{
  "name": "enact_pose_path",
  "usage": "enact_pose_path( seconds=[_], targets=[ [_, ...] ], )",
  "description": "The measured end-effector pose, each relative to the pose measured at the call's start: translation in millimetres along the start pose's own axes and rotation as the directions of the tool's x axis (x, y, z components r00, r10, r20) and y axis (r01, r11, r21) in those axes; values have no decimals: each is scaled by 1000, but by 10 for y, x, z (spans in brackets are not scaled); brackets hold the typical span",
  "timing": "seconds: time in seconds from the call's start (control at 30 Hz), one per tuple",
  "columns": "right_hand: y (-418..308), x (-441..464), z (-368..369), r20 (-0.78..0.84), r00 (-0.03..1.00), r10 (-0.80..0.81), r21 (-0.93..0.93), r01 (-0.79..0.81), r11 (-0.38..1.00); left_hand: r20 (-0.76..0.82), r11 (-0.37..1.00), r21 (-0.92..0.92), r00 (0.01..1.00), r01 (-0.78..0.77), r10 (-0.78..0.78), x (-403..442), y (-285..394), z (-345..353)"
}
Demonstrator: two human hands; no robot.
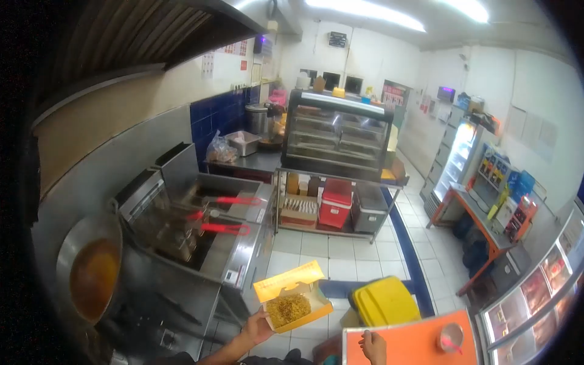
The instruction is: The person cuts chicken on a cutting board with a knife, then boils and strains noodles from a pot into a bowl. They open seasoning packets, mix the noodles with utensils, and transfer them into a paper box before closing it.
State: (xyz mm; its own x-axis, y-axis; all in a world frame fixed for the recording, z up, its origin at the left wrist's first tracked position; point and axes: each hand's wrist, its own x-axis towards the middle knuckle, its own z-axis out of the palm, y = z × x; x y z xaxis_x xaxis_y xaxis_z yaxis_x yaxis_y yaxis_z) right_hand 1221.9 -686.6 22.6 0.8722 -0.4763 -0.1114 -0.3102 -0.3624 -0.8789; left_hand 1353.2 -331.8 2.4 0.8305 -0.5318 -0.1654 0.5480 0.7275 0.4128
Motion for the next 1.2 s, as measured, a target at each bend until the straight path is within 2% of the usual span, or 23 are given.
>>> enact_pose_path(
  seconds=[0.03, 0.1, 0.13, 0.2, 0.23, 0.3, 0.33, 0.4, 0.5, 0.53, 0.57, 0.6, 0.63, 0.67, 0.7, 0.73, 0.77, 0.9, 0.97, 1.1, 1.2],
  targets=[
    [-106, 370, 2, 5, 1000, -12, -1, 12, 1000, -7, 1000, -18, 1000, -22, 22, 276, 67, 35],
    [-355, 1072, 61, -19, 1000, -20, -246, 14, 969, -11, 998, -29, 998, -59, 58, 822, 289, 144],
    [-313, 1492, 130, -11, 1000, -25, -248, 21, 968, -9, 994, -39, 995, -101, 100, 1076, 392, 205],
    [-98, 2396, 367, 125, 989, -83, -183, 106, 977, -22, 988, -56, 989, -145, 144, 1550, 569, 244],
    [-206, 2685, 448, 138, 987, -82, -187, 107, 976, -45, 980, -68, 982, -187, 184, 1774, 671, 232],
    [-473, 3367, 730, 220, 975, -40, -77, 59, 995, -95, 964, -101, 967, -247, 237, 2248, 947, 316],
    [-403, 3764, 859, 238, 970, -40, -79, 61, 995, -109, 960, -103, 963, -259, 248, 2503, 1070, 313],
    [-88, 4607, 1196, 345, 938, 47, -178, 17, 984, -133, 918, -58, 915, -392, 382, 3015, 1313, 191],
    [1088, 5635, 1681, 247, 962, 113, -406, -3, 914, -170, 887, -73, 882, -455, 439, 3611, 1707, 81],
    [1506, 5812, 1793, 222, 968, 119, -321, -42, 946, -202, 877, -63, 867, -477, 456, 3780, 1846, 70],
    [1591, 5920, 1840, 249, 938, 241, -445, -111, 889, -215, 871, -72, 860, -486, 462, 3924, 1965, -9],
    [1859, 6094, 1895, 526, 846, 91, -680, 354, 642, -243, 845, -40, 825, -533, 509, 4122, 2091, -75],
    [2092, 6257, 1949, 746, 662, -69, -637, 740, 217, -267, 812, -12, 785, -583, 560, 4363, 2221, -117],
    [1889, 6311, 2040, 716, 696, 46, -653, 645, 396, -275, 801, -25, 775, -598, 570, 4560, 2341, -134],
    [1659, 6476, 2149, 526, 809, 263, -677, 211, 706, -303, 771, -7, 736, -637, 605, 4745, 2458, -125],
    [1427, 6632, 2232, 467, 819, 334, -658, 70, 750, -327, 740, 17, 695, -673, 640, 4879, 2567, -114],
    [1307, 6883, 2318, 448, 818, 360, -639, 11, 769, -333, 732, 5, 689, -681, 644, 5027, 2722, -53],
    [716, 8029, 2703, 467, 818, 336, -575, -8, 818, -355, 696, 57, 637, -716, 684, 5963, 3257, -426],
    [454, 8660, 2867, 480, 824, 302, -545, 10, 838, -372, 608, 30, 556, -793, 744, 6433, 3516, -330],
    [-211, 9937, 3172, 509, 834, 211, -454, 53, 890, -454, 589, 41, 510, -807, 730, 7537, 4155, -550],
    [-704, 10777, 3433, 523, 839, 152, -380, 70, 922, -385, 608, 133, 524, -783, 760, 8402, 4863, -707]
  ],
)
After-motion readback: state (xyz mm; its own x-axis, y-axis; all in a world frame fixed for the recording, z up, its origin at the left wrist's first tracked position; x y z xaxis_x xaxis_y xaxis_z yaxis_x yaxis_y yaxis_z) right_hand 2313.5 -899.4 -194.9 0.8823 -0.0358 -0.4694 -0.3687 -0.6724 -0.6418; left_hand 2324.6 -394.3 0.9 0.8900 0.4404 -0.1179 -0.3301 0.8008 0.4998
